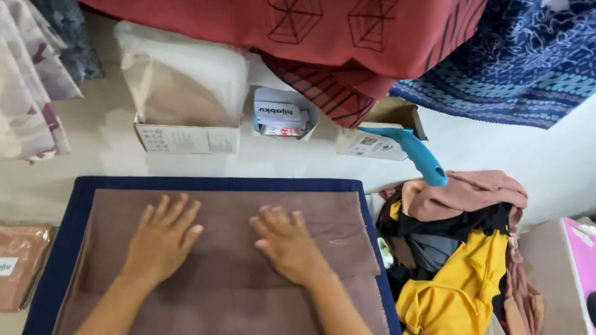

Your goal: Cleaning hijabs with a lint roller and folding them neatly for packaging.

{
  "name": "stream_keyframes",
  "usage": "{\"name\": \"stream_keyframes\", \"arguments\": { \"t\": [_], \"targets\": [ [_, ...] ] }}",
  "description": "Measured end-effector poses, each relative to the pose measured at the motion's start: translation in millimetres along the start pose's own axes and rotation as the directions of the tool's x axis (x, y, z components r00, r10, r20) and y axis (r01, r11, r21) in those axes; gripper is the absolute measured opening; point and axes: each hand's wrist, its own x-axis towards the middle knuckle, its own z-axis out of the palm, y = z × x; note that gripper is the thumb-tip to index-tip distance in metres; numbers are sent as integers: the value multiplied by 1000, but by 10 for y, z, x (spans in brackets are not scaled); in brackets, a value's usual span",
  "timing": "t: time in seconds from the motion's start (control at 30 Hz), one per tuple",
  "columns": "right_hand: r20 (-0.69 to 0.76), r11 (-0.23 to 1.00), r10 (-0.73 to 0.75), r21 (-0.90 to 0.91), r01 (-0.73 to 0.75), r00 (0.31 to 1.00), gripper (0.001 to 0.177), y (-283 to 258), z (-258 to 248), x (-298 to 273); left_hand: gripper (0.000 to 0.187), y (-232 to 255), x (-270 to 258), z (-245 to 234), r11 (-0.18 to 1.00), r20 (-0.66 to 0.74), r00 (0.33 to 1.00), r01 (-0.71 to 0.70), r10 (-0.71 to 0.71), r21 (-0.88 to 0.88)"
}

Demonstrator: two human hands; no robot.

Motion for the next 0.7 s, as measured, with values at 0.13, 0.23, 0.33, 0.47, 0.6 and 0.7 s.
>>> {"name": "stream_keyframes", "arguments": {
  "t": [0.13,0.23,0.33,0.47,0.6,0.7],
  "targets": [
    [17,987,9,-162,-6,1000,56,331,-20,1,67,-248,-14,53,977,371,910,211,-184,-35],
    [-13,934,280,-229,-276,960,61,880,-264,-92,73,-577,-102,103,973,315,921,224,-230,54],
    [-13,836,438,-361,-413,899,67,1350,-287,-223,78,-629,-169,196,967,240,939,224,-247,120],
    [-184,780,410,-438,-448,893,69,1528,-147,-282,81,-641,-178,261,963,242,934,240,-264,122],
    [-343,901,256,-255,-351,904,65,902,-302,-538,83,-724,-214,623,969,208,948,220,-239,108],
    [-256,949,194,-197,-247,947,49,734,-506,-835,79,-250,94,683,939,146,957,204,-251,277]
  ]
}}
